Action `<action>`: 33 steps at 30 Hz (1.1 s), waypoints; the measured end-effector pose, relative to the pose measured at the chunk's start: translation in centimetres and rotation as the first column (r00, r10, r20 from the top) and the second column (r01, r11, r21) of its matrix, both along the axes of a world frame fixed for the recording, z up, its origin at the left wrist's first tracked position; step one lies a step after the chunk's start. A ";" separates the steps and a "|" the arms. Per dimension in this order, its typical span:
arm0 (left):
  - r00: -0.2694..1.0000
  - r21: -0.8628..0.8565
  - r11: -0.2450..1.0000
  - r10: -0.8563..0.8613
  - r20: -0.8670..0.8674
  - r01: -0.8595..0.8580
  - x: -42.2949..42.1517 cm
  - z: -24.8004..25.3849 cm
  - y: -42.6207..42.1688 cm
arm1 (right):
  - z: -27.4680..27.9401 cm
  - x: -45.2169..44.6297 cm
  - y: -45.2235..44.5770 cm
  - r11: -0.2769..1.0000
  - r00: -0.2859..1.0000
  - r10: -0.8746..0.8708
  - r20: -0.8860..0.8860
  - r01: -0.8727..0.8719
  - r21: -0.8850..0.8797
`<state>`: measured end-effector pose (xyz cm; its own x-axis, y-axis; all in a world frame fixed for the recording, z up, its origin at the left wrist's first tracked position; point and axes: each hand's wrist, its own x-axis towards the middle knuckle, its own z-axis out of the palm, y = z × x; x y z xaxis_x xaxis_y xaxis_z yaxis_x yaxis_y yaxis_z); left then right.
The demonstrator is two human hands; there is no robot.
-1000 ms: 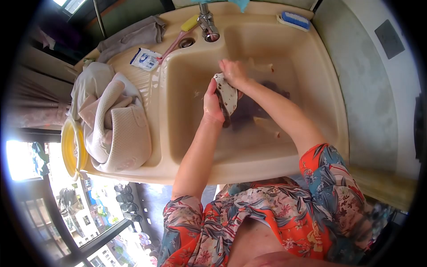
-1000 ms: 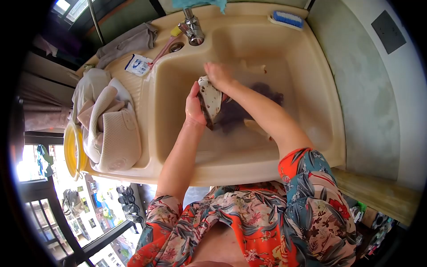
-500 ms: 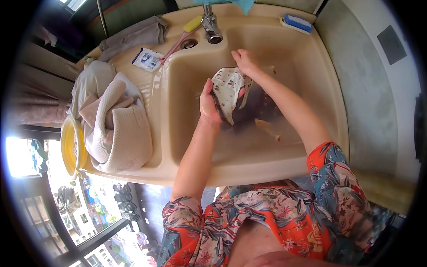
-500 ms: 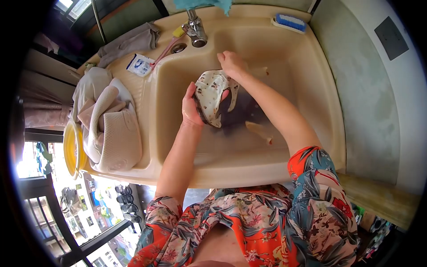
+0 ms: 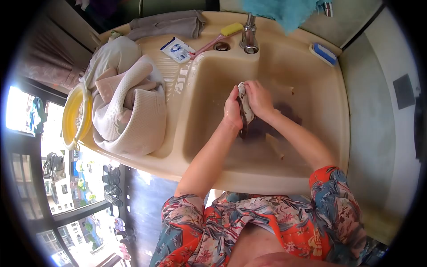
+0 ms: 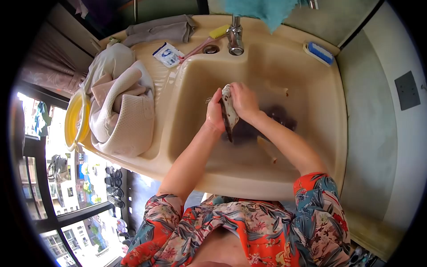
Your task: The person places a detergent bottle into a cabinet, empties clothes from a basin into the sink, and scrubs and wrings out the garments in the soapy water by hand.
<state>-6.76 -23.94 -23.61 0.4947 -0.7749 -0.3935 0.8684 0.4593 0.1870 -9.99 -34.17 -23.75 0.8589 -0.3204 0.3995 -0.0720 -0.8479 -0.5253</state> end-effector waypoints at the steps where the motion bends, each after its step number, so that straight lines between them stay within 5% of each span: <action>1: 1.000 -0.041 0.999 -0.001 -0.012 0.001 0.4 0.4 0.4 | 1.4 -0.6 1.3 0.999 0.999 0.028 0.016 -0.028 -0.022; 9: 0.992 0.024 0.994 0.105 -0.069 -0.104 1.7 -0.4 0.7 | 2.7 -0.1 3.5 0.991 0.971 0.133 -0.197 -0.127 0.043; 12: 0.988 0.113 0.987 0.126 -0.084 -0.116 1.4 0.5 0.7 | 0.0 1.6 1.6 0.992 0.987 0.122 -0.105 -0.119 0.034; 16: 0.984 0.103 0.979 0.177 -0.015 -0.174 1.6 -0.2 0.4 | -0.3 3.3 0.3 0.997 0.979 0.068 -0.193 -0.062 0.034; 20: 0.959 0.128 0.954 0.279 -0.046 -0.272 2.6 0.2 1.0 | 1.5 2.6 3.4 0.975 0.978 0.208 0.005 -0.207 -0.077; 23: 0.937 0.211 0.916 0.348 0.005 -0.341 3.2 -0.9 0.8 | 0.9 3.5 3.6 0.972 0.972 0.234 -0.033 -0.233 0.019; 27: 0.956 0.075 0.954 0.294 -0.016 -0.292 3.2 -0.3 1.2 | 0.4 7.7 1.0 0.979 0.979 0.204 -0.006 -0.204 -0.016; 33: 0.985 0.196 0.966 0.171 0.005 -0.169 2.6 1.1 1.8 | 5.8 18.9 4.6 0.919 0.926 0.376 -0.012 -0.372 0.129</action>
<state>-4.13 -22.11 -22.53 0.6068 -0.5874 -0.5355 0.7834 0.5562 0.2775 8.95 -29.59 -17.97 0.9386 -0.0170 0.3446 0.2174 -0.7463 -0.6291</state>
